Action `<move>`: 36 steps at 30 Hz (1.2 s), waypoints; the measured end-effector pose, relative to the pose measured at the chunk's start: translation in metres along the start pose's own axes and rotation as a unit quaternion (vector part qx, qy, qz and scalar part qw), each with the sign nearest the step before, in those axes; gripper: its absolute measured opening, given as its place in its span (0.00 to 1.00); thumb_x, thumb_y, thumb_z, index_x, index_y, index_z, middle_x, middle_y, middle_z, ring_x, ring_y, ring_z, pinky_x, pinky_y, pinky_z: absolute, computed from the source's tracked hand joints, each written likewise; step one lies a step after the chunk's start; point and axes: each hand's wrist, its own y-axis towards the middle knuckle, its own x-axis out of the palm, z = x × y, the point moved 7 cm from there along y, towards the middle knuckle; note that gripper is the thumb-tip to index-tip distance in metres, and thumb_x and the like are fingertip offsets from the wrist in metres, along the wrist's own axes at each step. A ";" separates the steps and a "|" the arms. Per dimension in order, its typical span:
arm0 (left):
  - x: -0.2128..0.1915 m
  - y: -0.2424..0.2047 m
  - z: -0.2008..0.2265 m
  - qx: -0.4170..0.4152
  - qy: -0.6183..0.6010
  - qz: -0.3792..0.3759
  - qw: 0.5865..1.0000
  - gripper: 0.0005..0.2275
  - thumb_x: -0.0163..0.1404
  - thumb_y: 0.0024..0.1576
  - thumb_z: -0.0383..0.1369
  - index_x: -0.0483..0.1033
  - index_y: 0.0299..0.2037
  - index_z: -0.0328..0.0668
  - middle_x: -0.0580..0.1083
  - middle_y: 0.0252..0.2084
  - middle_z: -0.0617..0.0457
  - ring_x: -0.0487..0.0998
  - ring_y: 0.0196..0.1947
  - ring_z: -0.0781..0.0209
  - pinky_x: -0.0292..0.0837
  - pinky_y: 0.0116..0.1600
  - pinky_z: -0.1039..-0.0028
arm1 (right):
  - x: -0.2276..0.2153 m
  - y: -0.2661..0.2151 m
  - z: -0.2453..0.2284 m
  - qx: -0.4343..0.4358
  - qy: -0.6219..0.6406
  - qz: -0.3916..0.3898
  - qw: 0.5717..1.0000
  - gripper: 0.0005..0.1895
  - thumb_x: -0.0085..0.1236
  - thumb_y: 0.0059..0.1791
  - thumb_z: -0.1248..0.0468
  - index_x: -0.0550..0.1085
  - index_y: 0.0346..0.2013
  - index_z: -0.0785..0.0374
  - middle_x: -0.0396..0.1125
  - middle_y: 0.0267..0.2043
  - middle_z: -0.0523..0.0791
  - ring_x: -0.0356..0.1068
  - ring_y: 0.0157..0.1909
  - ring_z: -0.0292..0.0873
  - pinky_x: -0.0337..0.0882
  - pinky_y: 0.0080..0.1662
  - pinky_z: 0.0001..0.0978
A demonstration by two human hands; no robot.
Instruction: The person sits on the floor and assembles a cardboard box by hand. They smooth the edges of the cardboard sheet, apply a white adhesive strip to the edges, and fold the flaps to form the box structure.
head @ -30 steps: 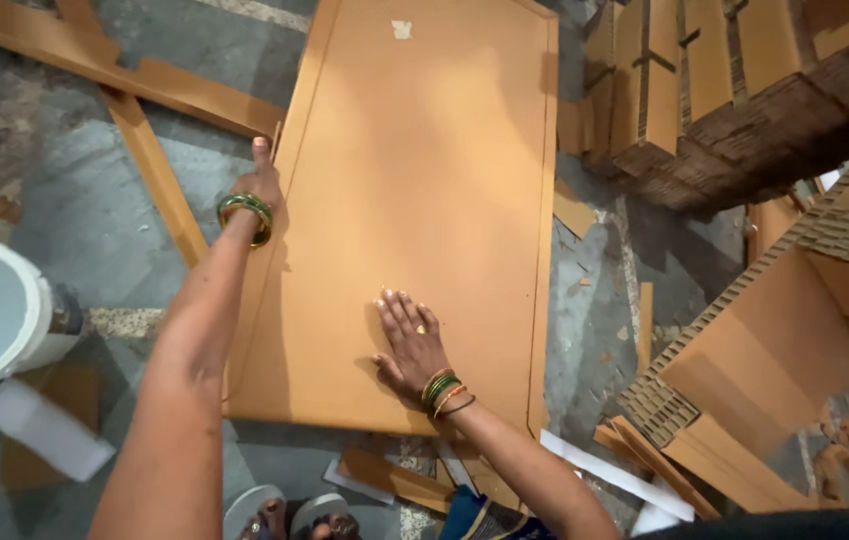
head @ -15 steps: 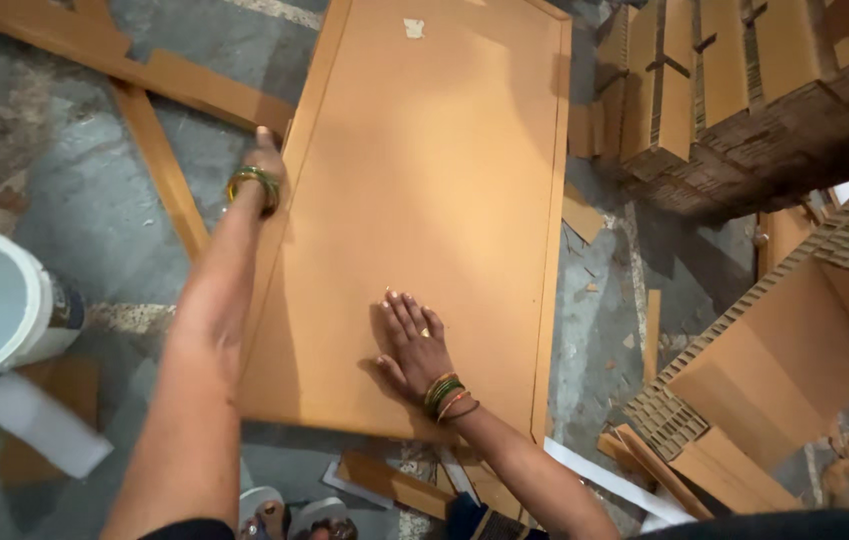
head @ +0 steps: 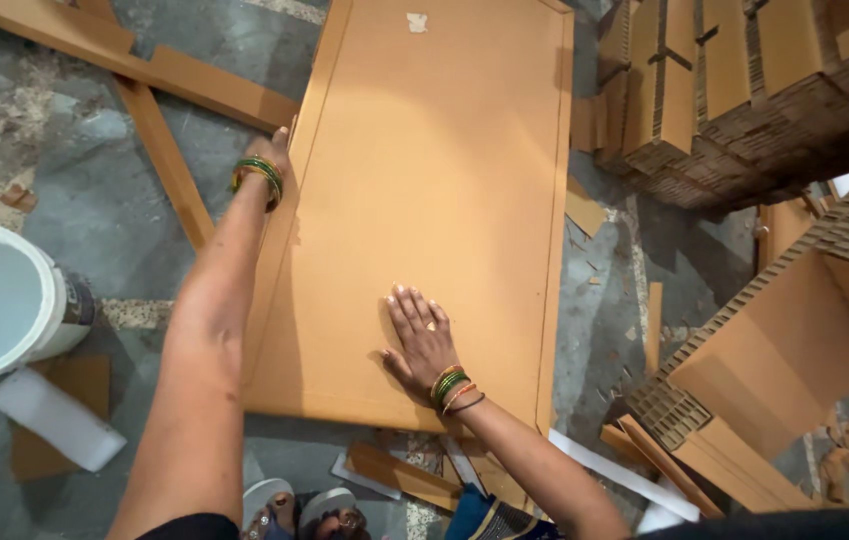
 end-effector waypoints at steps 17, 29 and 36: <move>-0.006 -0.031 0.054 0.121 0.002 -0.057 0.991 0.20 0.56 0.53 0.45 0.80 0.48 0.36 0.79 0.47 0.38 0.80 0.49 0.42 0.73 0.54 0.59 | -0.006 0.004 -0.008 -0.008 -0.020 -0.015 1.000 0.43 0.43 0.52 0.43 0.49 0.76 0.61 0.38 0.80 0.54 0.35 0.80 0.56 0.35 0.73 0.53; 0.010 -0.012 0.041 0.105 -0.084 -0.103 0.986 0.33 0.34 0.64 0.59 0.69 0.64 0.37 0.67 0.66 0.37 0.65 0.67 0.40 0.59 0.68 0.58 | 0.015 0.012 0.012 0.042 0.000 -0.031 0.999 0.40 0.45 0.52 0.47 0.54 0.74 0.62 0.51 0.74 0.54 0.46 0.76 0.55 0.42 0.72 0.53; -0.037 -0.165 0.000 0.071 -0.031 -0.089 0.993 0.30 0.57 0.49 0.50 0.70 0.57 0.39 0.76 0.54 0.38 0.78 0.55 0.42 0.72 0.58 0.59 | -0.017 0.212 0.017 -0.115 0.087 0.215 0.966 0.40 0.48 0.40 0.80 0.61 0.69 0.63 0.56 0.73 0.54 0.56 0.75 0.54 0.59 0.72 0.44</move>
